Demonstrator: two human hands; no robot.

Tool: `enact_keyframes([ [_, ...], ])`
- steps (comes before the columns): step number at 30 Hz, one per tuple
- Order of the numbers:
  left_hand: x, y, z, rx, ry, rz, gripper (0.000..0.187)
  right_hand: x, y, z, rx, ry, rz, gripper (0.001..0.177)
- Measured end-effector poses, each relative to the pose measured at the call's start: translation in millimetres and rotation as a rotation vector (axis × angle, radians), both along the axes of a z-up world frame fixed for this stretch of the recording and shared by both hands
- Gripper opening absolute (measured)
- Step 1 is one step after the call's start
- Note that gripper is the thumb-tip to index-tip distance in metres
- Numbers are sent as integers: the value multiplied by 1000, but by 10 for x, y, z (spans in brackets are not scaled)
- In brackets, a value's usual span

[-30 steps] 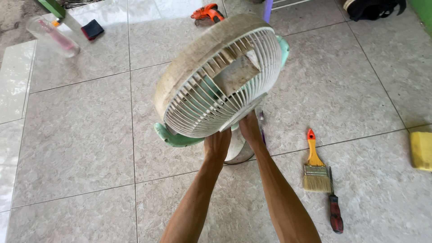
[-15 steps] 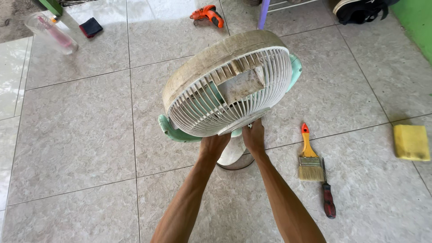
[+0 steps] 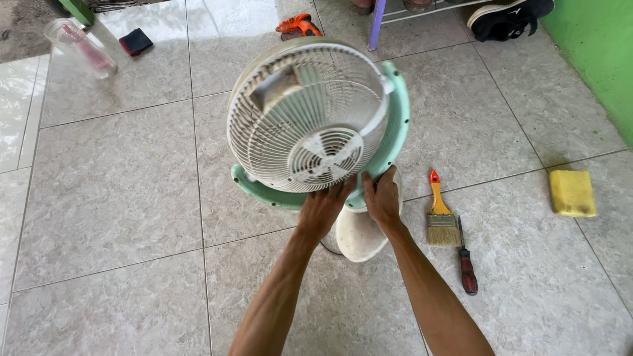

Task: The person uses a screwdriver to remove screws from the front grill and base of a standing fan. They detach the front grill and then remove the base cover, exposing the internal components.

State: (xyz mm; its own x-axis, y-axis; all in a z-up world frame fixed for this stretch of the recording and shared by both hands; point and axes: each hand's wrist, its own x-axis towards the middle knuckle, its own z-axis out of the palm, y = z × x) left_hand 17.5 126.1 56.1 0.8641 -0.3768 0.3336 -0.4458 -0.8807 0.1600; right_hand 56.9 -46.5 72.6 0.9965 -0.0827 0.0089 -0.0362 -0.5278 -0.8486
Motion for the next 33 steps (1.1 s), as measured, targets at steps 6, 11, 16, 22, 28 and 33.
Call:
enact_keyframes([
  [6, -120, -26, 22, -322, 157, -83, 81, 7, 73, 144, -171, -62, 66, 43],
  [11, -174, 142, -179, -428, 305, -86, 83, 48, 279, 239, -265, 64, 138, 38],
  [16, -143, 293, -320, -453, 381, -69, 90, 144, 566, 225, -437, 194, 149, 41],
  [22, -22, 396, -311, -402, 507, -34, 91, 309, 646, 3, -506, 182, 148, 47],
  [28, 230, 549, -444, -294, 480, -95, 86, 465, 722, -90, -600, 242, 140, 52],
  [33, 65, 601, -346, -215, 567, -4, 84, 256, 640, 210, -720, 215, 233, 38],
])
